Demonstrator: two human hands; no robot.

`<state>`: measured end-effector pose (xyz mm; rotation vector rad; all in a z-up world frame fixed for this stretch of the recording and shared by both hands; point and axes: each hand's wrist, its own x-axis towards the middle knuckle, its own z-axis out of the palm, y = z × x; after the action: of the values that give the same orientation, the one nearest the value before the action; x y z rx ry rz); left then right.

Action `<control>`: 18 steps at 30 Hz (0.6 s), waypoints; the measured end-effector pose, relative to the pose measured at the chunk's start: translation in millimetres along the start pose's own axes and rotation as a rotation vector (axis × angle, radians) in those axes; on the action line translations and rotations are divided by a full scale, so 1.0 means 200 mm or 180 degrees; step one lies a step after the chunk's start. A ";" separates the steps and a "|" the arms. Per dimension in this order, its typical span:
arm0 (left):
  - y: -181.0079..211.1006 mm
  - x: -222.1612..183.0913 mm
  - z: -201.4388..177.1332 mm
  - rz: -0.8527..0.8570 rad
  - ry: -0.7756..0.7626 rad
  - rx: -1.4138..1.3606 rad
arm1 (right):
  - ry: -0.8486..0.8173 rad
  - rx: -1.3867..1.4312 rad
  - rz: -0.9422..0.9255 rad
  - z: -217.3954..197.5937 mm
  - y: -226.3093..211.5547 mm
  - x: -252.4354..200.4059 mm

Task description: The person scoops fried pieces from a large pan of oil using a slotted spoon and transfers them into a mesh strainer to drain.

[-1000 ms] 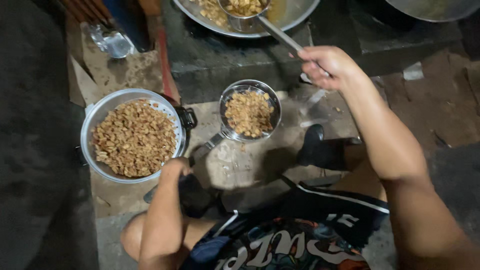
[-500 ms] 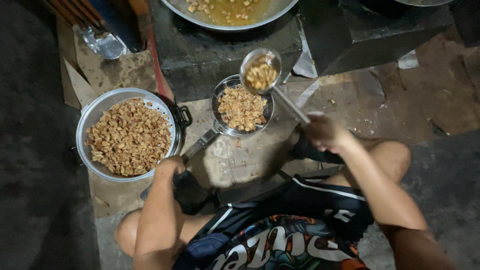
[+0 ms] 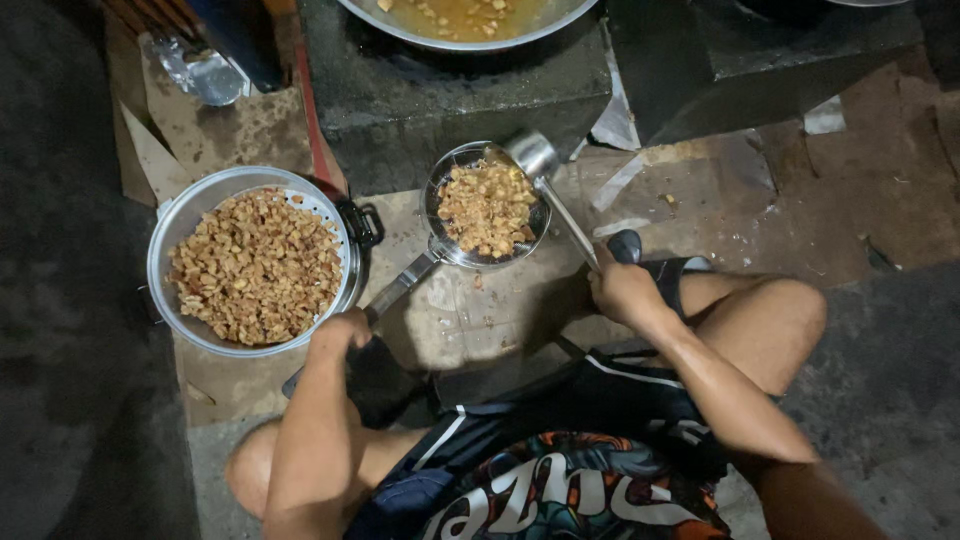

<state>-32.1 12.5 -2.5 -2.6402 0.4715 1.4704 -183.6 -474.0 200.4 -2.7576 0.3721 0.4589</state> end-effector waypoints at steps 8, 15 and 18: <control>0.00 0.02 0.00 0.0030 0.0002 0.0015 | 0.0398 -0.0218 -0.0187 0.06 -0.06 -0.05; 0.00 0.02 0.02 0.0052 -0.0052 0.0068 | 0.0688 0.0328 -0.0453 0.13 0.08 -0.08; -0.01 0.02 -0.01 0.0047 -0.0025 0.0084 | 0.0230 0.0150 -0.0064 0.17 0.05 -0.05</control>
<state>-27.8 12.7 -4.0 -2.6154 0.5071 1.4677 -204.5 -470.1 170.6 -2.7350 0.3673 0.3419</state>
